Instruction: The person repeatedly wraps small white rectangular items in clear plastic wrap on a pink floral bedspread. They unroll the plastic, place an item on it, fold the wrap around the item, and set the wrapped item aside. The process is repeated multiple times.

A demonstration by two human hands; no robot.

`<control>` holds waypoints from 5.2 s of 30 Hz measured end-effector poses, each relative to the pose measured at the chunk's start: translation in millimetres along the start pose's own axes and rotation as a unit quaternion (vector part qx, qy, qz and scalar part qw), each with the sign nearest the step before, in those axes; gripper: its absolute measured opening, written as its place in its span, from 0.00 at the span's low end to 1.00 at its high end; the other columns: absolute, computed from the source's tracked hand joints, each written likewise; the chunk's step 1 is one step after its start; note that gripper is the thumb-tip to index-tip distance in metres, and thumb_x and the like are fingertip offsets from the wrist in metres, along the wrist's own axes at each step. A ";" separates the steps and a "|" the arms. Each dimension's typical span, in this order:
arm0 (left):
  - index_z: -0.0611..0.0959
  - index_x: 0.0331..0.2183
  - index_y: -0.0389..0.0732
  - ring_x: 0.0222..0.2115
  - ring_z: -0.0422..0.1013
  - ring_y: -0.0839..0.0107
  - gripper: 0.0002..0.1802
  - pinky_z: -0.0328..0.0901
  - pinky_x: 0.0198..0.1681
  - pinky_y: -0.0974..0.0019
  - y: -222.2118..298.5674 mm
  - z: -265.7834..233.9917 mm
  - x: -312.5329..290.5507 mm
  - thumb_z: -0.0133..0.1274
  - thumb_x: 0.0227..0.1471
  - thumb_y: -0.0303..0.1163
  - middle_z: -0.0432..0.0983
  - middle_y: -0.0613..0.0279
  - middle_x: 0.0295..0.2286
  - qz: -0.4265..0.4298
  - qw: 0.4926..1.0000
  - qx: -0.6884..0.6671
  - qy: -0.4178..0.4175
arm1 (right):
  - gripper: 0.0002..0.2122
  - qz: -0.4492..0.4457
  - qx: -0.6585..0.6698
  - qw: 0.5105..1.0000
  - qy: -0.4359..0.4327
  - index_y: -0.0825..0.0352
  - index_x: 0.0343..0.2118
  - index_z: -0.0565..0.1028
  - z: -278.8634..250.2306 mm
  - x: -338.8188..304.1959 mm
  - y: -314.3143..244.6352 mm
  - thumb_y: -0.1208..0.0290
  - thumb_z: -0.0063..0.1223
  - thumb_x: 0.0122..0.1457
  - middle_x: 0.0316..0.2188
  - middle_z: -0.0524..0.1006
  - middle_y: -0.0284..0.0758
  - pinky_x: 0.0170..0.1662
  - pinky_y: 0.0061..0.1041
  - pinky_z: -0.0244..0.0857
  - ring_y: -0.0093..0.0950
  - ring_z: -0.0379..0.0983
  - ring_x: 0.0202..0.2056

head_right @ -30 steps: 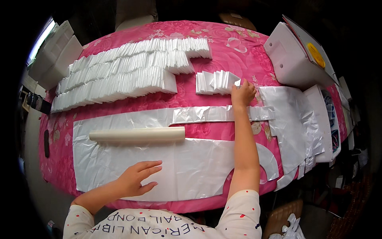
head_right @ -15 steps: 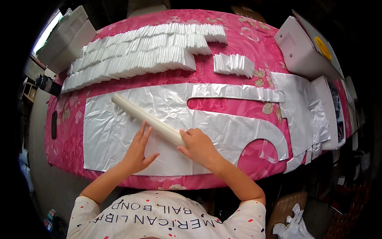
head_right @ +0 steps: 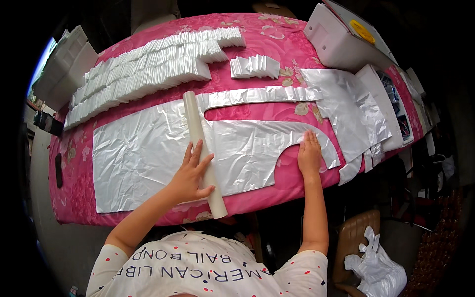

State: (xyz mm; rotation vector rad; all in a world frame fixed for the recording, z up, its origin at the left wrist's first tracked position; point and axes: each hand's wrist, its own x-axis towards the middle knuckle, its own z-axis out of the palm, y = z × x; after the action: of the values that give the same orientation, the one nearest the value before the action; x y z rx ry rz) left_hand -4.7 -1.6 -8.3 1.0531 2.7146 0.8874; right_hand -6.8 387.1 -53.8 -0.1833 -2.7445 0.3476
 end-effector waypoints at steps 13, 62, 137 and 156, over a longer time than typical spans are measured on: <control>0.65 0.53 0.40 0.59 0.28 0.35 0.41 0.43 0.58 0.44 6.1 -5.7 1.7 0.54 0.37 0.47 0.35 0.40 0.59 0.012 0.998 0.025 -0.051 | 0.06 0.043 0.009 0.991 0.127 0.68 0.27 0.73 -42.1 -6.5 -25.7 0.74 0.56 0.46 0.29 0.77 0.36 0.41 0.30 0.65 0.35 0.74 0.32; 0.54 0.55 0.25 0.60 0.42 0.52 0.34 0.37 0.62 0.55 -33.7 15.8 -17.3 0.36 0.50 0.37 0.46 0.41 0.57 -0.063 0.986 0.149 0.030 | 0.28 0.039 0.241 0.843 -0.480 0.76 0.21 0.75 -21.4 -7.5 -248.8 0.46 0.51 0.51 0.15 0.74 0.42 0.24 0.27 0.65 0.31 0.72 0.18; 0.61 0.53 0.31 0.51 0.62 0.66 0.29 0.56 0.53 0.65 -116.5 -98.6 -30.7 0.34 0.58 0.44 0.63 0.51 0.50 -0.223 0.742 -0.545 0.321 | 0.30 -0.498 0.198 0.802 -0.264 0.66 0.55 0.62 24.2 -30.6 -322.2 0.48 0.40 0.54 0.59 0.57 0.36 0.63 0.40 0.33 0.38 0.43 0.62; 0.66 0.51 0.32 0.43 0.66 0.64 0.24 0.61 0.46 0.65 -57.1 -91.3 -299.3 0.42 0.55 0.36 0.67 0.51 0.44 -0.403 0.825 -0.185 0.350 | 0.25 -0.639 0.229 0.699 -0.227 0.64 0.52 0.66 112.1 -28.8 -537.0 0.52 0.42 0.56 0.56 0.62 0.36 0.62 0.38 0.38 0.35 0.47 0.61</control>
State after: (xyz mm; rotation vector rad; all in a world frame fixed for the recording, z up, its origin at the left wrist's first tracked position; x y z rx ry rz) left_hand 161.8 -272.4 1.3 -0.6154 2.7938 1.6888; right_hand -65.7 -158.1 -23.1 2.0290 -2.3072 0.6498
